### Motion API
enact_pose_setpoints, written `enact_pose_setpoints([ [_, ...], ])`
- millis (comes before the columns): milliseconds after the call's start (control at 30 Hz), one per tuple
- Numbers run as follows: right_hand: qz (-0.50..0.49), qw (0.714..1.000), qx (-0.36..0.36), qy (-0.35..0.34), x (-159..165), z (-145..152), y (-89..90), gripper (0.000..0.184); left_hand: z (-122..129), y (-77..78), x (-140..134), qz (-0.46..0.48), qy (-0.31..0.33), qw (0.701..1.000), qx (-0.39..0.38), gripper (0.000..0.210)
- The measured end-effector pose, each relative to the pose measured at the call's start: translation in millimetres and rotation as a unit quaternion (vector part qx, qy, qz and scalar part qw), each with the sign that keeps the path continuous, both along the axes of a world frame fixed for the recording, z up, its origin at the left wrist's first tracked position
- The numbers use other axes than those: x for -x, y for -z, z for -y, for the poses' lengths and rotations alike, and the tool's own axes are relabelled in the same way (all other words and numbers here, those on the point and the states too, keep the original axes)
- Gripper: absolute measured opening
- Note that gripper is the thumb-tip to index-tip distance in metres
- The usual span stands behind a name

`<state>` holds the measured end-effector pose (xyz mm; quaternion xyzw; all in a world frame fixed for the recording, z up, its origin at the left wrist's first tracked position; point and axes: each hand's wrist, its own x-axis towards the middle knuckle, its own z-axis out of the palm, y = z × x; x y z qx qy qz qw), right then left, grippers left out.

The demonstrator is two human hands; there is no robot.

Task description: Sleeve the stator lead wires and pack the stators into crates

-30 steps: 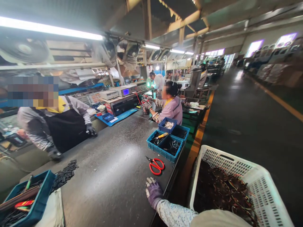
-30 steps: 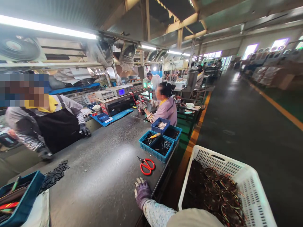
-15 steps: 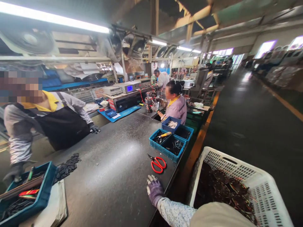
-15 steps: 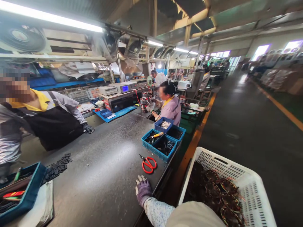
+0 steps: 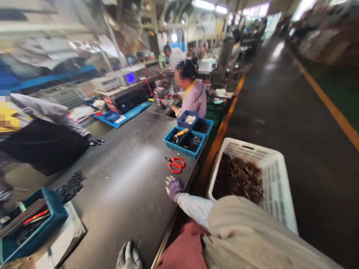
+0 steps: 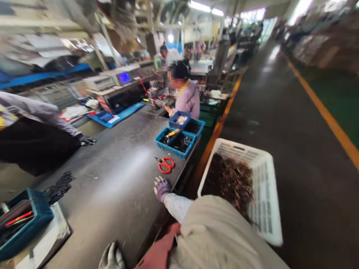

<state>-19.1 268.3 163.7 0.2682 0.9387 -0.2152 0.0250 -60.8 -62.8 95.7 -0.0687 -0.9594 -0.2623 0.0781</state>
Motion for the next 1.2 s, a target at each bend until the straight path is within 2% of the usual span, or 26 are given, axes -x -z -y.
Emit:
enact_pose_setpoints([
  [67, -0.011, 1.0, 0.012, 0.002, 0.2, -1.5, 3.6, 0.046, 3.5, -3.4, 3.4, -0.002, 0.041, 0.998, 0.052, 0.026],
  [167, -0.019, 1.0, 0.022, 0.004, 2.4, -5.1, 9.8, 0.045, 3.3, -6.8, 5.1, -0.022, 0.057, 0.993, 0.099, 0.034],
  [533, -0.039, 0.999, 0.019, -0.003, 1.9, -7.2, 10.0, 0.042, -2.8, -23.7, 0.6, -0.031, 0.096, 0.989, 0.105, 0.039],
  [833, -0.052, 0.998, 0.021, 0.0, 1.1, -5.9, 13.6, 0.04, -3.4, -22.6, -3.4, -0.017, 0.077, 0.99, 0.113, 0.042],
  [1067, -0.09, 0.995, 0.05, 0.006, 3.0, -8.1, 15.1, 0.037, -3.7, -23.1, -4.3, -0.017, 0.067, 0.989, 0.133, 0.041],
  [1133, -0.105, 0.992, 0.063, 0.011, -7.0, -6.3, 14.0, 0.034, -4.5, -22.7, -4.1, -0.024, 0.058, 0.989, 0.131, 0.039],
  [1200, -0.12, 0.99, 0.071, 0.017, -30.4, -2.8, 14.0, 0.033, -6.8, -22.4, -3.6, -0.028, 0.05, 0.991, 0.125, 0.038],
])
